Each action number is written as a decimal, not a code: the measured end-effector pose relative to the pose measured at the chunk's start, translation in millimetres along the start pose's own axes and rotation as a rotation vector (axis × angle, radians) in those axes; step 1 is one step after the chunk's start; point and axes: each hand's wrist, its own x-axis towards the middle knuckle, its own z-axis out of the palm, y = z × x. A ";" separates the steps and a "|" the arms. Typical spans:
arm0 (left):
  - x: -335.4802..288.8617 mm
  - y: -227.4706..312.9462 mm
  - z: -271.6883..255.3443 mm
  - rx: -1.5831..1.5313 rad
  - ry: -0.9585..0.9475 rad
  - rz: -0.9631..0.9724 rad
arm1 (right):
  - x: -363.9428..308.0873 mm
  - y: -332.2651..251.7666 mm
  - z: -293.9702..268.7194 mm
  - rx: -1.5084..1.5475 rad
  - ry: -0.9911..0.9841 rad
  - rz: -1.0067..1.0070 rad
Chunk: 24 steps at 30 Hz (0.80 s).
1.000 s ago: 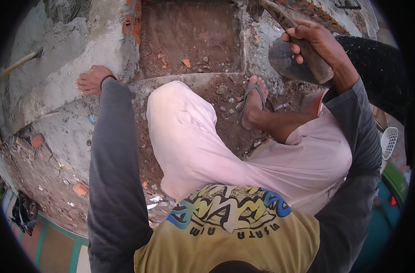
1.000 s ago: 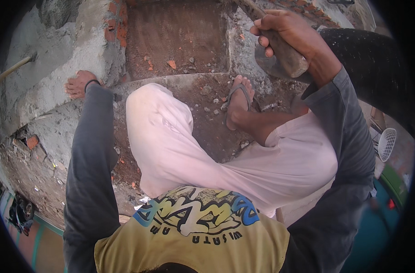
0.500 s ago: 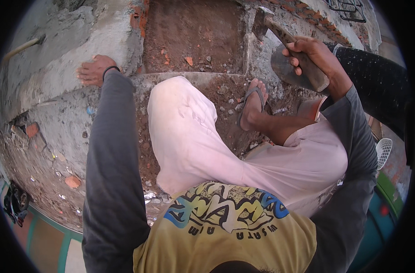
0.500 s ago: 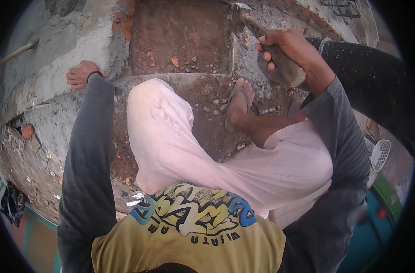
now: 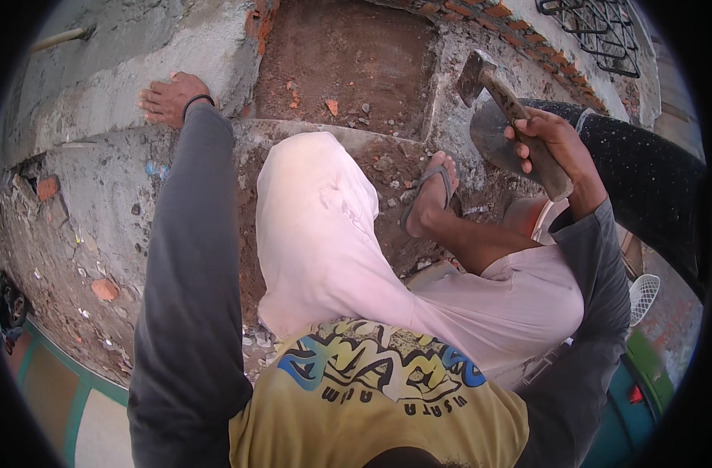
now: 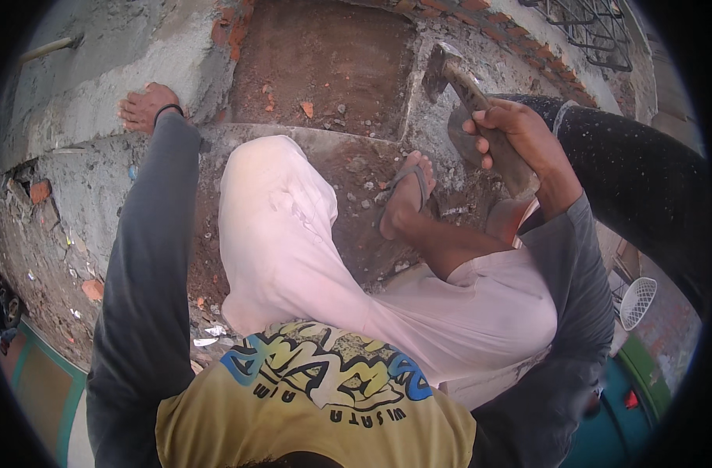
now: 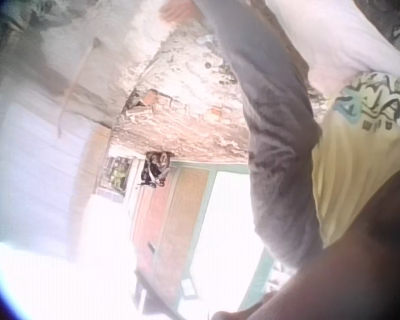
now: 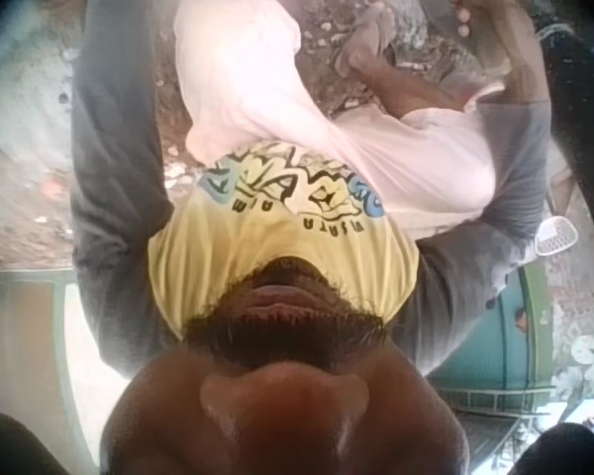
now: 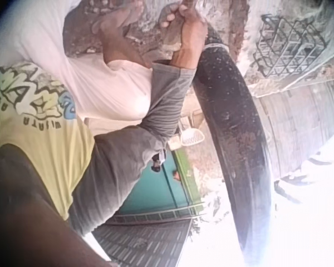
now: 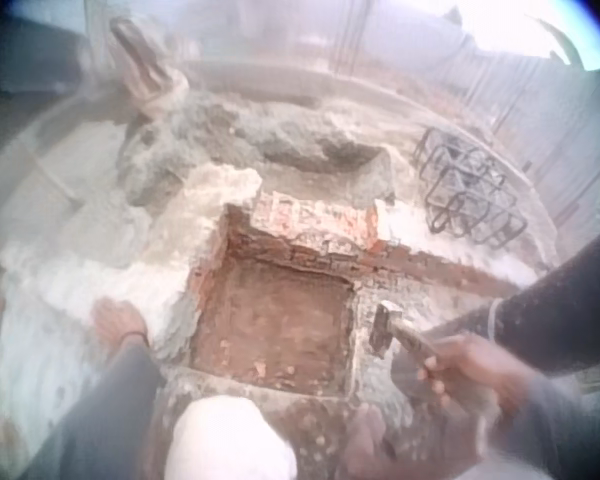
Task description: The person places a rebar cage into a hole and uses a hammer to break apart bricks and level the concrete foundation.
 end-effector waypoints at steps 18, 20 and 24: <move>3.5 -15.6 3.5 -0.167 0.118 0.115 | 4.2 2.5 3.2 -0.046 -0.011 0.020; 3.8 -17.3 2.8 -0.178 0.117 0.107 | 4.7 1.9 7.2 -0.043 -0.014 0.021; 5.6 -15.5 3.8 -0.184 0.108 0.108 | 2.2 0.2 4.9 -0.074 -0.023 -0.008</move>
